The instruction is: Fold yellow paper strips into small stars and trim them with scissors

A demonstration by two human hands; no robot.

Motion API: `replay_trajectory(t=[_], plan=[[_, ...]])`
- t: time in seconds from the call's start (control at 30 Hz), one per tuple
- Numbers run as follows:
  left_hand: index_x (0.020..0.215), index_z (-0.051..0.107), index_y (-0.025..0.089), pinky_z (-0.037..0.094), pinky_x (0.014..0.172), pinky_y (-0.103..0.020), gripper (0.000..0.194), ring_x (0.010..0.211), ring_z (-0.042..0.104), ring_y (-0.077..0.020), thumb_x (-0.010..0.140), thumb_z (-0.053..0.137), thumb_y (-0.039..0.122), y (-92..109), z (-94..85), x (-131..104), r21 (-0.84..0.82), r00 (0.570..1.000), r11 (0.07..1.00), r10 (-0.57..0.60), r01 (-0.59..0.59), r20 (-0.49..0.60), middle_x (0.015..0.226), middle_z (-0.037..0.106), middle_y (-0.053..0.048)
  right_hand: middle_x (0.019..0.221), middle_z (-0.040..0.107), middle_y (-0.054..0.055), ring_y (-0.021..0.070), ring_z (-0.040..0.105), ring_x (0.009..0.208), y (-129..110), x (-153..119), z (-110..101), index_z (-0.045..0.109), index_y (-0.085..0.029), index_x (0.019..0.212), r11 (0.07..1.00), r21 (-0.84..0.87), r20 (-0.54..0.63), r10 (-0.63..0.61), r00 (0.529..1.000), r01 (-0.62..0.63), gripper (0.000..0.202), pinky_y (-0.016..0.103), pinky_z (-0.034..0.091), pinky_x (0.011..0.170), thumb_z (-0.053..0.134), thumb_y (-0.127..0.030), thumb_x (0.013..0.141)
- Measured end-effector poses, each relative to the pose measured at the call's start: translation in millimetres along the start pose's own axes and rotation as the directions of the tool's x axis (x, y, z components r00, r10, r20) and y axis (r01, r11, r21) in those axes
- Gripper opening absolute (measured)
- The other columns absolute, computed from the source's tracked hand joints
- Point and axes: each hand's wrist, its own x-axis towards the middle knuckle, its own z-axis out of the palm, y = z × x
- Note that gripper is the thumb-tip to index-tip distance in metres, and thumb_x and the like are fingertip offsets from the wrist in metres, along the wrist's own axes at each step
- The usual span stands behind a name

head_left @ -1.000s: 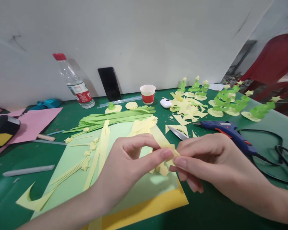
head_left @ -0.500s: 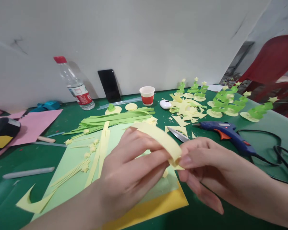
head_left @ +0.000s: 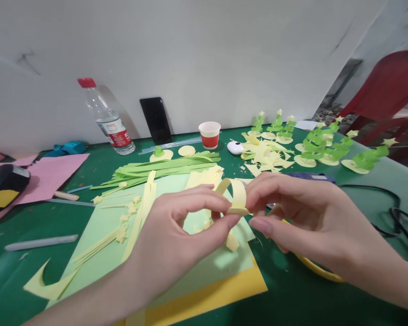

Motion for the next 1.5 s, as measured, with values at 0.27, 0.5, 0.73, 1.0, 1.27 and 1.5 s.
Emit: replay_trajectory(t=[0.27,0.5,0.73,1.0,1.27,1.5], plan=[[0.065,0.067,0.020,0.052,0.064,-0.020,0.020,0.068,0.066,-0.0141,0.079,0.055,0.013,3,-1.6,3,-0.080,0.991,0.992,-0.090,0.098,0.101,0.066,0.071,0.003,0.046,0.052,-0.007,0.0039,0.041,0.034,4,-3,-2,0.063,-0.019,0.063,0.904,0.292,0.148,0.279,0.949,-0.312,0.012,0.015,0.034,0.033,0.072,-0.018,0.070],[0.063,0.066,0.019,0.050,0.063,-0.021,0.021,0.062,0.064,-0.0134,0.081,0.057,0.019,2,2.6,1,0.012,0.993,1.000,-0.025,0.024,0.111,0.064,0.070,0.002,0.041,0.056,-0.008,0.0024,0.045,0.031,6,0,0,0.060,-0.017,0.062,0.793,0.453,0.215,0.346,0.913,-0.407,0.018,0.011,0.039,0.035,0.076,-0.019,0.069],[0.060,0.064,0.017,0.047,0.058,-0.023,0.028,0.063,0.063,-0.0143,0.087,0.055,0.022,0,5.3,-1,0.117,0.996,0.993,0.007,-0.017,0.085,0.063,0.067,0.000,0.043,0.057,-0.007,0.0026,0.047,0.033,8,-2,5,0.061,-0.017,0.061,0.779,0.466,0.243,0.345,0.907,-0.421,0.017,0.010,0.043,0.036,0.074,-0.016,0.070],[0.061,0.067,0.016,0.050,0.063,-0.021,0.026,0.063,0.064,-0.0137,0.085,0.059,0.018,-1,3.4,-1,0.092,0.992,0.991,0.088,-0.096,0.096,0.062,0.070,0.000,0.049,0.053,-0.006,0.0027,0.045,0.038,9,0,5,0.064,-0.017,0.060,0.862,0.401,0.147,0.274,0.950,-0.310,0.014,0.010,0.040,0.035,0.075,-0.018,0.069],[0.058,0.067,0.016,0.051,0.061,-0.021,0.023,0.064,0.067,-0.0151,0.081,0.062,0.015,1,4.2,2,0.088,0.996,0.995,0.049,-0.056,0.072,0.062,0.072,0.000,0.051,0.055,-0.002,0.0104,0.052,0.041,15,-3,1,0.069,-0.018,0.072,0.970,0.145,0.016,0.197,0.980,-0.197,0.030,0.020,0.041,0.033,0.070,-0.048,0.072],[0.059,0.066,0.016,0.050,0.059,-0.021,0.023,0.065,0.067,-0.0157,0.081,0.062,0.017,0,5.7,1,0.103,0.996,0.992,0.064,-0.071,0.068,0.059,0.070,-0.001,0.050,0.054,-0.003,0.0079,0.048,0.037,13,-3,4,0.065,-0.017,0.065,0.953,0.195,0.024,0.230,0.973,-0.230,0.021,0.019,0.039,0.032,0.072,-0.036,0.071]])
